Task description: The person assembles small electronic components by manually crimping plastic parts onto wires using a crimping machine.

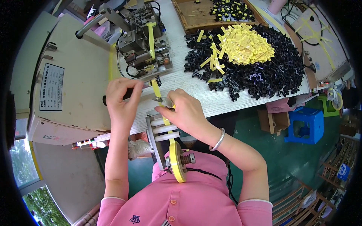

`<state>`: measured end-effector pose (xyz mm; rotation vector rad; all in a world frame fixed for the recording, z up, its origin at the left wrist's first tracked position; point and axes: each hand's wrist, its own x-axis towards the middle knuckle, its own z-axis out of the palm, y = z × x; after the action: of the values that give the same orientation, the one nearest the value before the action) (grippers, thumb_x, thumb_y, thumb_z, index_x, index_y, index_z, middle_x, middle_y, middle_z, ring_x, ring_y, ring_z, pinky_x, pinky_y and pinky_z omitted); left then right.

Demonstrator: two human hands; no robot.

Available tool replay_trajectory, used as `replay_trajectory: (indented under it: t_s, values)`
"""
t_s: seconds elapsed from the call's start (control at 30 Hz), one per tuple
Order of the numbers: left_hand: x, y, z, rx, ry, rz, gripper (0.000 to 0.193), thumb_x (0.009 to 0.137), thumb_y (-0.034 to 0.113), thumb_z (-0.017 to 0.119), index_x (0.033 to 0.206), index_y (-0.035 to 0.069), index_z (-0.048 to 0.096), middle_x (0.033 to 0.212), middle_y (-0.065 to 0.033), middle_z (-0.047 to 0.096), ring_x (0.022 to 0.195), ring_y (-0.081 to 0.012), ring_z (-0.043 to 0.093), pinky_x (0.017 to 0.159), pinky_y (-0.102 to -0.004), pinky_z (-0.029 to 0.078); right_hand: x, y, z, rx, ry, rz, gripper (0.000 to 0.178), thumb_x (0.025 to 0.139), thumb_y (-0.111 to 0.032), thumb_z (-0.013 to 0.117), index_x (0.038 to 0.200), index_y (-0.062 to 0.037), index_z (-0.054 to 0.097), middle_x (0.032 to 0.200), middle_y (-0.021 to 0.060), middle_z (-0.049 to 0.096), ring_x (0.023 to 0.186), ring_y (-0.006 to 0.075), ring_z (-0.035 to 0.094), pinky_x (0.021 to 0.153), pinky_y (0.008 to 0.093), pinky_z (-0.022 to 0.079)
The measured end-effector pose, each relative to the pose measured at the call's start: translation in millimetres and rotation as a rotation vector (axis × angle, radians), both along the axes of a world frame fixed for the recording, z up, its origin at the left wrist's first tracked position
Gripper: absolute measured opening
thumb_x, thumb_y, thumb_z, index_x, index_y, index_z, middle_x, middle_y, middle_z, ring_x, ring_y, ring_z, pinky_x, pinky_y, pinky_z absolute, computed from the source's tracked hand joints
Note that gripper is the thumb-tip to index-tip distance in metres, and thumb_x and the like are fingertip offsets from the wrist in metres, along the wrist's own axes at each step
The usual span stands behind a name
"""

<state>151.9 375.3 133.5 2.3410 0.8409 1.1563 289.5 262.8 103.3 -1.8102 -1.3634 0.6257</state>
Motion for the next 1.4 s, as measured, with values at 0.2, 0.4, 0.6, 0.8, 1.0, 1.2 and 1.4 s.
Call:
replay_trajectory:
  t_s: [0.2, 0.4, 0.6, 0.8, 1.0, 1.2, 1.4]
  values:
    - [14, 2, -9, 0.135, 0.159, -0.047, 0.013, 0.072, 0.01, 0.071, 0.085, 0.009, 0.067, 0.086, -0.004, 0.06, 0.089, -0.0241, 0.056, 0.078, -0.0377, 0.039, 2, 2, -7, -0.055, 0.031, 0.002, 0.04, 0.072, -0.031, 0.076, 0.075, 0.0025, 0.055, 0.071, 0.0158, 0.054, 0.064, 0.0334, 0.055, 0.057, 0.0379, 0.043]
    - [6, 5, -9, 0.109, 0.12, 0.011, 0.017, 0.073, 0.008, 0.069, 0.089, 0.009, 0.066, 0.091, -0.0037, 0.061, 0.094, -0.0235, 0.056, 0.081, -0.0375, 0.038, 4, 6, -6, -0.008, -0.008, 0.044, 0.039, 0.074, -0.031, 0.075, 0.073, 0.0028, 0.055, 0.069, 0.0152, 0.053, 0.063, 0.0332, 0.055, 0.057, 0.0382, 0.043]
    - [7, 6, -8, 0.216, 0.1, 0.065, 0.015, 0.073, 0.005, 0.069, 0.087, 0.01, 0.066, 0.088, -0.0023, 0.061, 0.094, -0.0232, 0.058, 0.084, -0.0361, 0.036, 19, 4, -15, 0.158, -0.016, 0.075, 0.024, 0.076, -0.02, 0.072, 0.077, 0.0002, 0.059, 0.072, 0.0123, 0.057, 0.064, 0.0291, 0.056, 0.058, 0.0348, 0.044]
    - [6, 8, -5, 0.198, 0.116, 0.059, 0.011, 0.075, 0.003, 0.068, 0.085, 0.007, 0.066, 0.088, -0.0042, 0.063, 0.094, -0.0242, 0.058, 0.085, -0.0355, 0.038, 97, -19, -2, 0.215, -0.613, -0.111, 0.036, 0.062, 0.009, 0.059, 0.094, -0.0063, 0.063, 0.082, 0.0079, 0.058, 0.074, 0.0261, 0.061, 0.062, 0.0337, 0.05]
    - [16, 9, -4, 0.202, 0.124, 0.031, 0.011, 0.076, 0.004, 0.068, 0.086, 0.008, 0.067, 0.088, -0.0041, 0.064, 0.096, -0.024, 0.058, 0.087, -0.036, 0.037, 130, -23, -4, 0.005, -0.865, 0.037, 0.038, 0.063, 0.006, 0.061, 0.097, -0.009, 0.062, 0.082, 0.0072, 0.053, 0.078, 0.0239, 0.059, 0.062, 0.0345, 0.05]
    - [19, 12, -4, 0.223, 0.101, 0.022, 0.015, 0.074, 0.004, 0.069, 0.087, 0.01, 0.066, 0.087, -0.003, 0.063, 0.095, -0.0246, 0.058, 0.086, -0.0367, 0.037, 139, -16, 4, -0.051, -0.898, 0.131, 0.031, 0.063, 0.005, 0.061, 0.092, -0.0066, 0.061, 0.08, 0.007, 0.052, 0.078, 0.0241, 0.059, 0.062, 0.0352, 0.05]
    - [34, -4, 11, -0.107, -0.003, -0.208, 0.015, 0.075, 0.0, 0.067, 0.09, 0.004, 0.065, 0.086, -0.009, 0.063, 0.078, -0.0263, 0.061, 0.066, -0.0347, 0.047, 111, 3, 46, 0.09, -0.535, 0.125, 0.025, 0.065, 0.003, 0.061, 0.089, -0.0037, 0.06, 0.087, 0.0068, 0.056, 0.077, 0.0265, 0.059, 0.062, 0.0354, 0.048]
